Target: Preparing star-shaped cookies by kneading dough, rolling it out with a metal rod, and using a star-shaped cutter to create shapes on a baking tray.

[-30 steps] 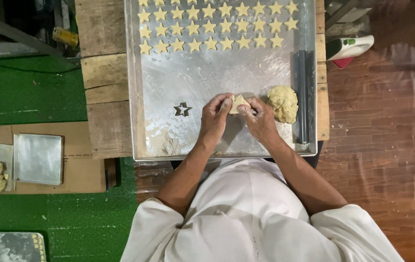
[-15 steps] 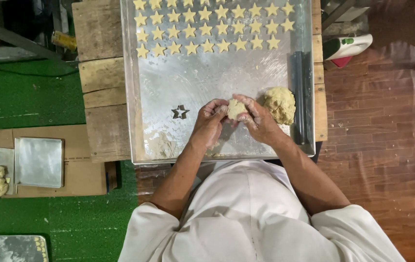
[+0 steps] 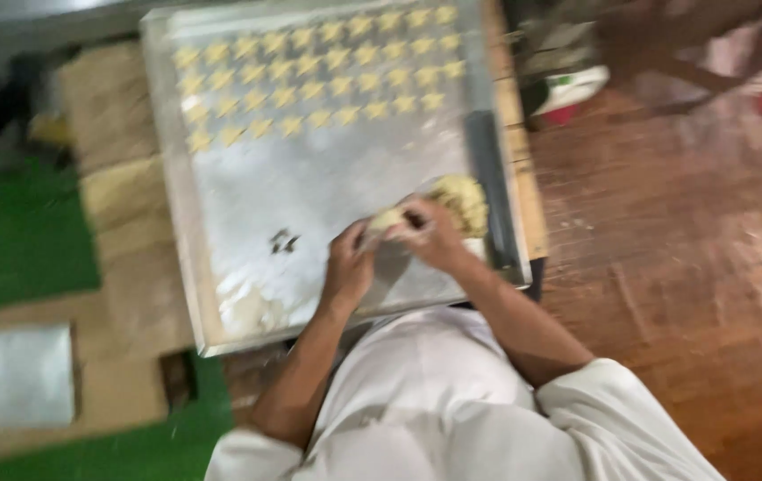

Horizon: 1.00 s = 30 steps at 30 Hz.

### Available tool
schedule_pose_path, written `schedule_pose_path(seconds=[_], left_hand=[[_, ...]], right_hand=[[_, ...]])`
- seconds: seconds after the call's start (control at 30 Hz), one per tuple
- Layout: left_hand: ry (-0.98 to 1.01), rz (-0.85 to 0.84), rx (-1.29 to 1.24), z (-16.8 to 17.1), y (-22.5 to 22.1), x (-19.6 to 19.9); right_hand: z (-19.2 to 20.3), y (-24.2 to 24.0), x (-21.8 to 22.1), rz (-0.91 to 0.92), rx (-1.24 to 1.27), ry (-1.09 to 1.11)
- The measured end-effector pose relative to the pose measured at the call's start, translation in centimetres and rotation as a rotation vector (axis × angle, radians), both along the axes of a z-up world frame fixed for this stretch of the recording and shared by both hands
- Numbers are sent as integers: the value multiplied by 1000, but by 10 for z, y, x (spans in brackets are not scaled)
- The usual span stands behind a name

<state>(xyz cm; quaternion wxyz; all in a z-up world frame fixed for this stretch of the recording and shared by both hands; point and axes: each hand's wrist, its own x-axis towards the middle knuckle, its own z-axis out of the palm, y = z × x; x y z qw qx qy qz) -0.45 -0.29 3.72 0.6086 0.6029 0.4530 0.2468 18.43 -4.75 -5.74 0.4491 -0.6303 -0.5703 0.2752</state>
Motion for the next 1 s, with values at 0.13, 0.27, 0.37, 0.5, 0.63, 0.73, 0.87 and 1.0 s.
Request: schedule_pose_path(seconds=[0.13, 0.27, 0.37, 0.5, 0.63, 0.73, 0.87, 1.0], left_hand=[[27, -60, 113, -7, 6, -3], [-11, -9, 233, -23, 6, -4], [-79, 128, 84, -34, 1, -6], [-159, 203, -123, -13, -10, -13], [-200, 167, -167, -30, -17, -16], [-198, 270, -173, -52, -14, -16], [-160, 317, -163, -29, -4, -15], [-234, 407, -200, -44, 2, -4]], right_hand=[[59, -3, -9, 40, 43, 215], [56, -14, -14, 66, -50, 537], [56, -12, -17, 97, -72, 508], [42, -13, -31, 84, -65, 326], [38, -7, -25, 89, -59, 161], [36, 3, -29, 88, -62, 244], [35, 8, -39, -94, -109, 520], [29, 18, -34, -190, -83, 193]])
